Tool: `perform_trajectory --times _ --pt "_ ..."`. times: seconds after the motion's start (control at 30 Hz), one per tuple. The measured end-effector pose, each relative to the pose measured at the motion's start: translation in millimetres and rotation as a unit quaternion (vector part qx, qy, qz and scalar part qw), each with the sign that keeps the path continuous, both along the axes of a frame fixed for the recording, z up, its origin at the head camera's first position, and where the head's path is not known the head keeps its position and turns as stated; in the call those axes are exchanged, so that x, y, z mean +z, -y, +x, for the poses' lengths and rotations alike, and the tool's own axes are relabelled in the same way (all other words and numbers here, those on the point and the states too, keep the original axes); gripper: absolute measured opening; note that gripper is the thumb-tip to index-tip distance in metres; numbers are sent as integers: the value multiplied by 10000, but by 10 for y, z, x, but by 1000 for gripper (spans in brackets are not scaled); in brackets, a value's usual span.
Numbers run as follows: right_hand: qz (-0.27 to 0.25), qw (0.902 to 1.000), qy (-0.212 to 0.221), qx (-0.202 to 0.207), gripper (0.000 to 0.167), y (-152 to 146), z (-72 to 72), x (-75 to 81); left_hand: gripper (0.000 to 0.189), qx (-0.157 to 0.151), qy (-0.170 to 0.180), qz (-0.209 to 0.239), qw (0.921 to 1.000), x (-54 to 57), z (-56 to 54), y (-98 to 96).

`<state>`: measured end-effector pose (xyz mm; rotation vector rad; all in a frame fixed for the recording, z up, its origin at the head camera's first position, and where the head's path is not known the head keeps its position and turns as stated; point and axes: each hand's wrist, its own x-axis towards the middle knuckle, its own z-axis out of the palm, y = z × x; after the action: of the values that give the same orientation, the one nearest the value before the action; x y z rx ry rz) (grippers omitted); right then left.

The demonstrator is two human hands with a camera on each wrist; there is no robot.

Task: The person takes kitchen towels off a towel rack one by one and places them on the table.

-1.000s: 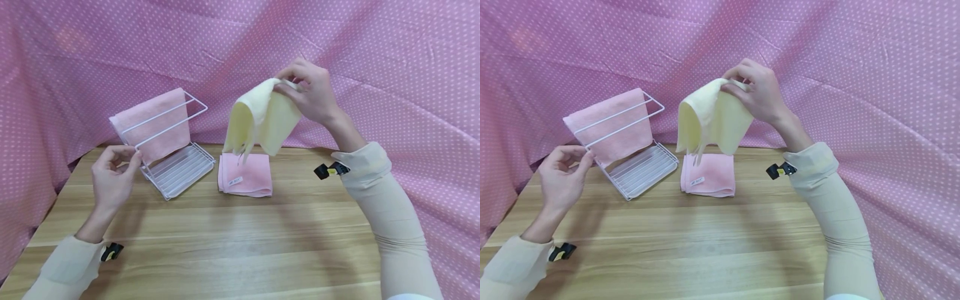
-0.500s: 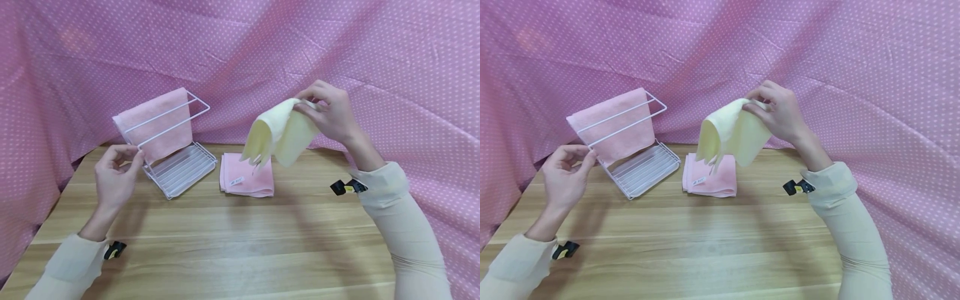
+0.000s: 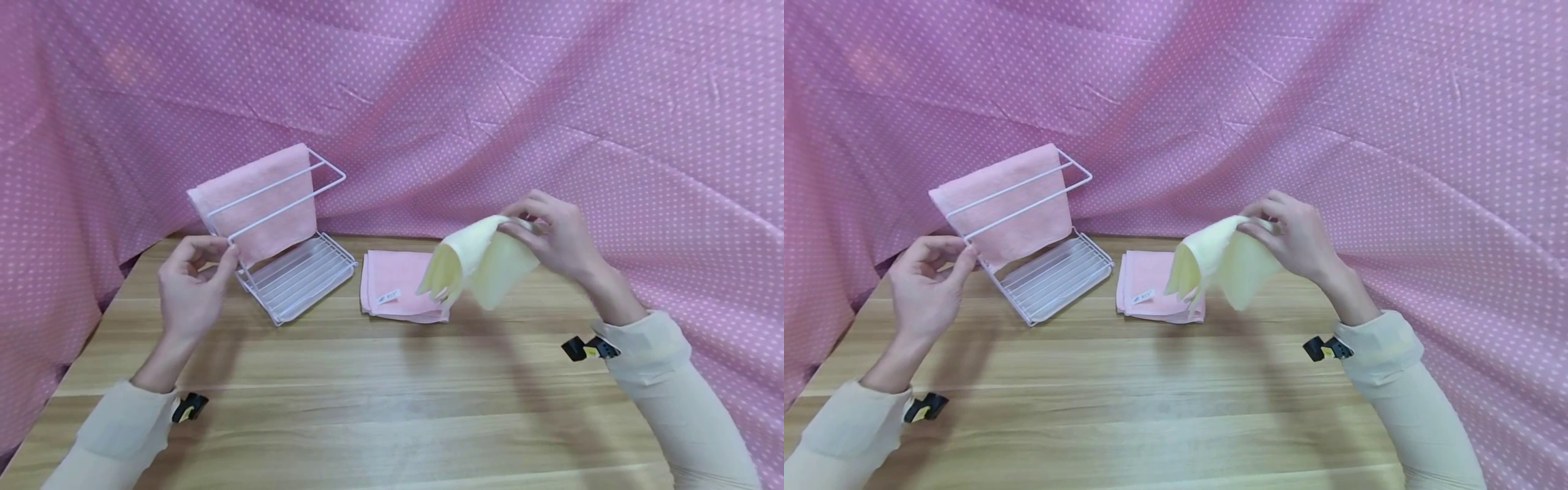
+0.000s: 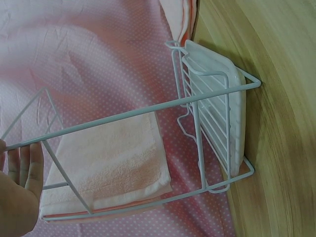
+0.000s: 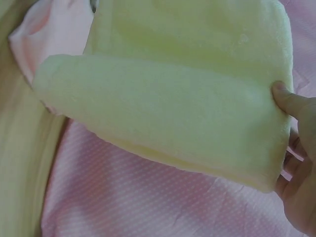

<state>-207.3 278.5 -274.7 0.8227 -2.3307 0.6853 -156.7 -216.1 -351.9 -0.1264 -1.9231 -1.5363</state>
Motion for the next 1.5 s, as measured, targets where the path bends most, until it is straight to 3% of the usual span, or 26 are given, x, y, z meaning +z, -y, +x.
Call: perform_trajectory --times 0.33,0.8,1.23,1.5 --pt "90 9997 192 -113 19 -222 142 -272 18 54 83 -84 9999 11 4 2" --pt "179 9985 412 -304 24 -463 323 -503 10 98 89 -90 9999 5 3 5" --pt "634 9919 887 -655 18 -731 528 -539 10 28 62 -65 10000 17 -7 6" --pt "818 9894 1026 -620 20 -846 594 -578 10 -4 95 -137 9999 28 -4 14"
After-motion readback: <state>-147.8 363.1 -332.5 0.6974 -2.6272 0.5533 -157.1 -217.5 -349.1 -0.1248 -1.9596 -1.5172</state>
